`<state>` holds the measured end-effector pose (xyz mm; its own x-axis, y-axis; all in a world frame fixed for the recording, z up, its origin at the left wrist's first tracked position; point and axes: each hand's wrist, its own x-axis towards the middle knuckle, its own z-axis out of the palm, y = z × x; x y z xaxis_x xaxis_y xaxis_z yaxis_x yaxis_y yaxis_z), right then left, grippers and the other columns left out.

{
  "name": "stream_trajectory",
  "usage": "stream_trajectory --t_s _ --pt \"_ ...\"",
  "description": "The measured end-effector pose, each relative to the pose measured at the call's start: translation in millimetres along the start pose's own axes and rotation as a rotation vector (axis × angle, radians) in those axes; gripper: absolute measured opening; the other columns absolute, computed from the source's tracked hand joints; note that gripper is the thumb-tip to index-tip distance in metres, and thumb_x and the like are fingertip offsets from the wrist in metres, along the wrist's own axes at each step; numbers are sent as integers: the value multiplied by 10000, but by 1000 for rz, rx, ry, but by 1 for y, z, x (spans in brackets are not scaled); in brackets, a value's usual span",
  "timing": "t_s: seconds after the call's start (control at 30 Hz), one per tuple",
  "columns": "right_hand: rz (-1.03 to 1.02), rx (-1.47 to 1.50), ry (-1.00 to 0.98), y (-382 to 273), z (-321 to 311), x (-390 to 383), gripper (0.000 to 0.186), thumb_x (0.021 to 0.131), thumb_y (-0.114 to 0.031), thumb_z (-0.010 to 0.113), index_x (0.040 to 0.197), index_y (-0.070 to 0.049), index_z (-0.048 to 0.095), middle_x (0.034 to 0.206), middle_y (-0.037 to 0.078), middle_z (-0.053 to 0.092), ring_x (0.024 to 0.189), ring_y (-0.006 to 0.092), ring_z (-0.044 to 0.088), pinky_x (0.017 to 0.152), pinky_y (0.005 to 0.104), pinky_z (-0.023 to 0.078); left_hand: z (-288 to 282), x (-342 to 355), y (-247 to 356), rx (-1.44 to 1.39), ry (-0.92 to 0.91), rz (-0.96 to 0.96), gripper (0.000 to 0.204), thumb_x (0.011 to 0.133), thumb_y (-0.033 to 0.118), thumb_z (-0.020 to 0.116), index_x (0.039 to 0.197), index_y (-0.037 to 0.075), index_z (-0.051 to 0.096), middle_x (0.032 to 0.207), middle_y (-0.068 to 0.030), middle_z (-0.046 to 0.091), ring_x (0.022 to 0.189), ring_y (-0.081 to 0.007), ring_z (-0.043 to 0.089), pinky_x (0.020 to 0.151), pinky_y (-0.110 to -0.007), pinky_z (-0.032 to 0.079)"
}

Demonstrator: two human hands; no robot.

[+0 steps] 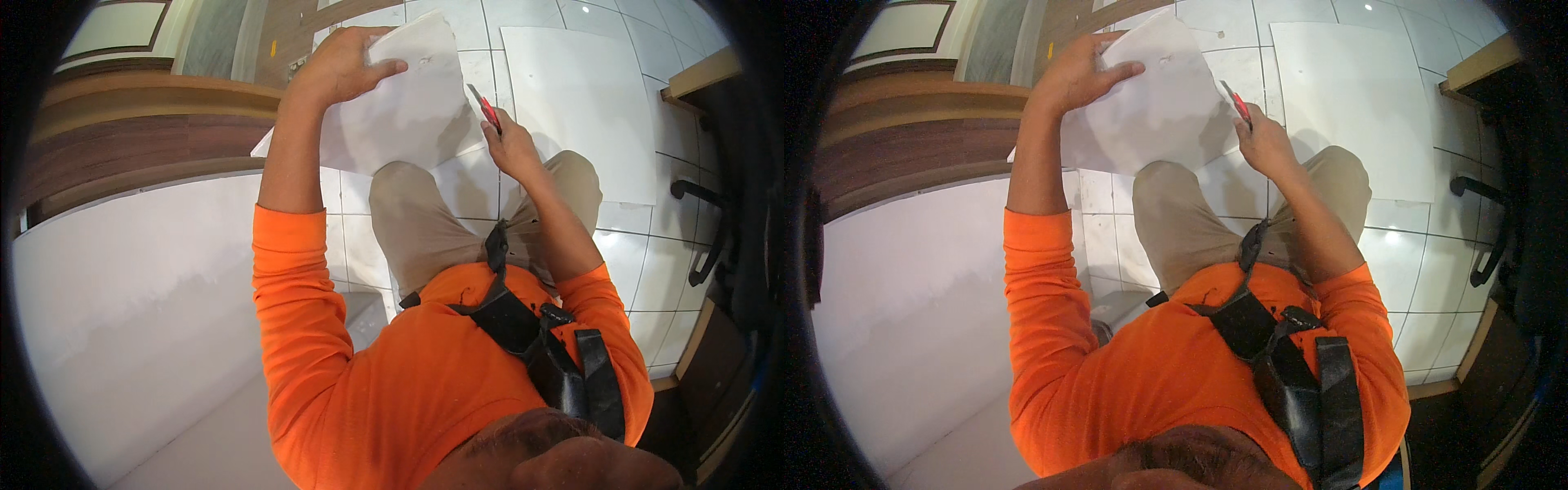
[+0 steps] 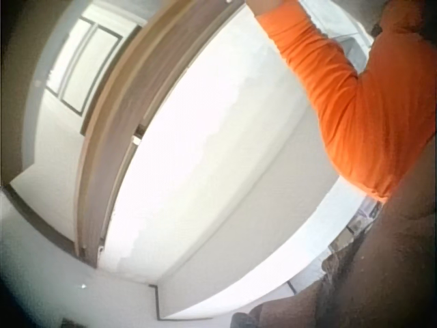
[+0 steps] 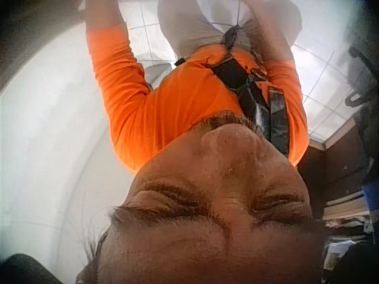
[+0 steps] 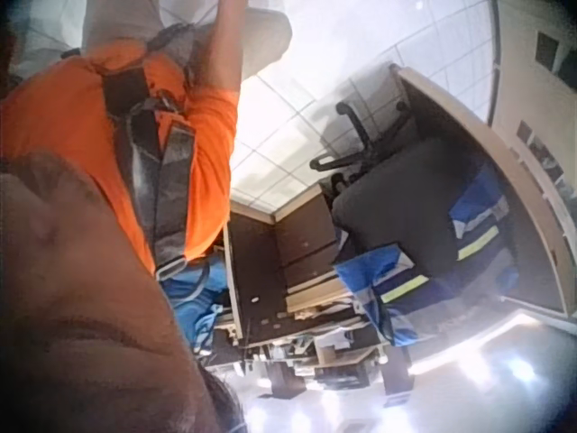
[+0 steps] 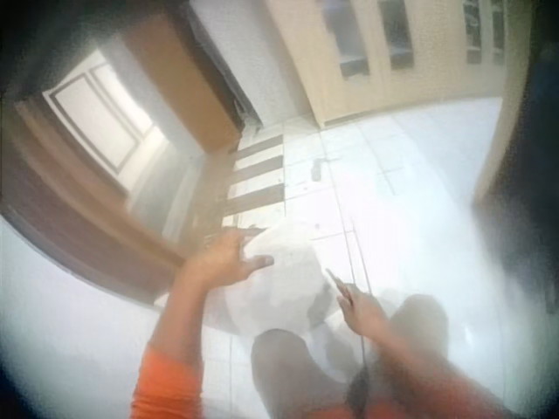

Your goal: The person measures and marks a ceiling opening, then cuts a white ceiling panel to size using a utility knife. They climb a ladder, position the panel against the ceiling, and secure it in place.

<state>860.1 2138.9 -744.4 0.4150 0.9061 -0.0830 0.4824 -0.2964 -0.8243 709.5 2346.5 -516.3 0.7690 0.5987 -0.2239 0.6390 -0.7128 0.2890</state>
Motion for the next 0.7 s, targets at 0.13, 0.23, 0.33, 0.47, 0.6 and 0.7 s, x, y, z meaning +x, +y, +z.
stream_trajectory --t_s 0.13,0.23,0.33,0.47,0.6,0.7 --pt "59 -97 -79 -32 -16 2 347 1018 -290 553 1202 3 546 935 298 698 901 479 680 807 571 522 2 1 -2 3 38 100 480 869 334 783 1275 86 716 1055 -171 763 907 -293 720 883 -389 541" --pt "5 -171 -95 -2 0 19 349 1009 -280 562 1181 24 546 952 308 696 917 475 680 821 576 522 8 10 -11 2 61 175 482 871 332 781 1281 89 713 1076 -176 760 935 -308 719 902 -392 537" --pt "-64 -258 -196 -12 -22 35 354 1002 -269 568 1183 34 543 964 312 695 927 475 680 831 568 527 4 7 -2 -14 68 85 532 870 356 781 1317 85 679 1190 -218 701 1079 -352 658 984 -422 500" --pt "10 -239 -160 -38 -30 28 341 1016 -276 551 1190 17 553 994 313 690 961 486 663 839 561 511 -4 -1 4 13 89 110 572 861 344 785 1318 28 650 1265 -284 657 1230 -401 609 1063 -434 475" --pt "24 -324 -204 2 0 34 332 1013 -278 553 1158 20 547 983 310 691 935 490 667 834 562 517 7 4 0 50 166 189 481 876 348 770 1279 92 711 1111 -207 746 974 -357 705 920 -416 533" --pt "-17 -264 -116 -24 -25 33 319 1009 -268 558 1147 18 534 941 299 696 914 494 669 823 564 520 8 4 -6 23 221 275 566 847 306 795 1292 -15 656 1199 -284 690 1171 -394 643 1025 -435 494"
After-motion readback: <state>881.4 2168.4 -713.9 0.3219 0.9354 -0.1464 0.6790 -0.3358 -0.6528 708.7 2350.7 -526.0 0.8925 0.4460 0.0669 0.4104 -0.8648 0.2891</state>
